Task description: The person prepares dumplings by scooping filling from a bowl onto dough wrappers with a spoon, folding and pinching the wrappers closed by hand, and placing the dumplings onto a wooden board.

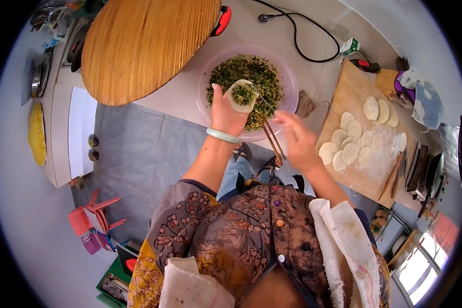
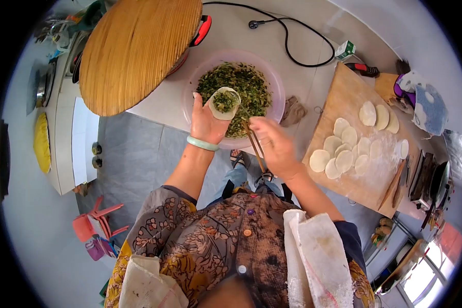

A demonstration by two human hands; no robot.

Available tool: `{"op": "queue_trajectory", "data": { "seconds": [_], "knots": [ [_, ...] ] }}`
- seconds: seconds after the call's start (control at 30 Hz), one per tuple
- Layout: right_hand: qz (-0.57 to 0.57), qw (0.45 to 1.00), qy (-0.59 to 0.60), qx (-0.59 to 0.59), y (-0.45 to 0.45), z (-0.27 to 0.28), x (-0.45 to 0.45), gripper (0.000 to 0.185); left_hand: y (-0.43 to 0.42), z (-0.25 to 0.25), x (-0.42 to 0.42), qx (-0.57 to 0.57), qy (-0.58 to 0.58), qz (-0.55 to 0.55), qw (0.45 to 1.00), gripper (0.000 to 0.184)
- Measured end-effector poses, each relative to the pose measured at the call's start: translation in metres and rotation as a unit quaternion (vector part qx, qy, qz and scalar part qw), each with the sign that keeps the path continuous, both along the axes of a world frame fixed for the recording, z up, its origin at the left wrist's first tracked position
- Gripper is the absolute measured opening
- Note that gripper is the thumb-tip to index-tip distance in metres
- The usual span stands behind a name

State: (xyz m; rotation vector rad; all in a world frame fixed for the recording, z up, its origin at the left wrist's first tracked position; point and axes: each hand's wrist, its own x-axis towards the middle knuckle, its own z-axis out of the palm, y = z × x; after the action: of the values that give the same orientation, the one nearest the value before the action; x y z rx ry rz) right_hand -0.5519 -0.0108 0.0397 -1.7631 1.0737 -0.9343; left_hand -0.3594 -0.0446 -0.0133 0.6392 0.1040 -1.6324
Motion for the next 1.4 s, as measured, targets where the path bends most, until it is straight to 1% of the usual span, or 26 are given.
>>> {"op": "queue_trajectory", "data": {
  "seconds": [0.07,0.13,0.2,0.3,0.4,0.5,0.6,0.7,0.8,0.93,1.1,1.2,1.3,1.4],
  "knots": [
    [-0.055,0.984,-0.138,0.101,-0.003,-0.005,-0.003,0.026,0.003,0.003,0.003,0.000,-0.007,-0.003,1.000,0.074],
    [-0.089,0.942,-0.258,0.197,-0.011,-0.008,-0.007,0.027,0.005,0.004,0.004,-0.007,-0.013,-0.011,1.000,0.076],
    [-0.102,0.882,-0.360,0.287,-0.021,-0.009,-0.012,0.028,0.007,0.001,0.006,-0.009,-0.016,-0.020,1.000,0.077],
    [-0.078,0.872,-0.335,0.347,-0.027,-0.014,-0.018,0.031,0.010,0.002,0.008,0.003,-0.017,-0.031,0.999,0.078],
    [-0.073,0.885,-0.307,0.342,-0.027,-0.019,-0.013,0.030,0.012,0.006,0.009,0.013,-0.021,-0.041,0.999,0.078],
    [-0.081,0.884,-0.307,0.342,-0.026,-0.028,-0.011,0.030,0.015,0.004,0.010,0.020,-0.015,-0.046,0.999,0.078],
    [-0.081,0.888,-0.300,0.339,-0.023,-0.025,-0.007,0.030,0.019,0.000,0.011,0.021,-0.008,-0.044,0.999,0.077],
    [-0.071,0.906,-0.278,0.313,-0.020,-0.013,-0.003,0.028,0.019,-0.004,0.014,0.020,-0.017,-0.026,0.999,0.076],
    [-0.096,0.902,-0.300,0.296,-0.020,-0.003,0.001,0.028,0.022,-0.008,0.017,0.019,-0.032,-0.022,0.999,0.076],
    [-0.106,0.885,-0.314,0.327,-0.026,-0.017,0.002,0.028,0.026,-0.007,0.017,0.011,-0.028,-0.034,0.999,0.074],
    [-0.114,0.873,-0.319,0.352,-0.025,-0.029,0.002,0.027,0.028,-0.003,0.017,0.028,-0.027,-0.033,0.999,0.072],
    [-0.100,0.879,-0.308,0.350,-0.024,-0.029,0.003,0.028,0.030,-0.004,0.017,0.050,-0.024,-0.032,0.998,0.072],
    [-0.071,0.908,-0.261,0.321,-0.021,-0.018,0.007,0.028,0.031,-0.006,0.017,0.048,-0.027,-0.022,0.998,0.073],
    [-0.054,0.929,-0.266,0.252,-0.017,-0.013,0.006,0.029,0.030,-0.006,0.021,0.045,-0.021,-0.008,0.999,0.074]
  ]
}}
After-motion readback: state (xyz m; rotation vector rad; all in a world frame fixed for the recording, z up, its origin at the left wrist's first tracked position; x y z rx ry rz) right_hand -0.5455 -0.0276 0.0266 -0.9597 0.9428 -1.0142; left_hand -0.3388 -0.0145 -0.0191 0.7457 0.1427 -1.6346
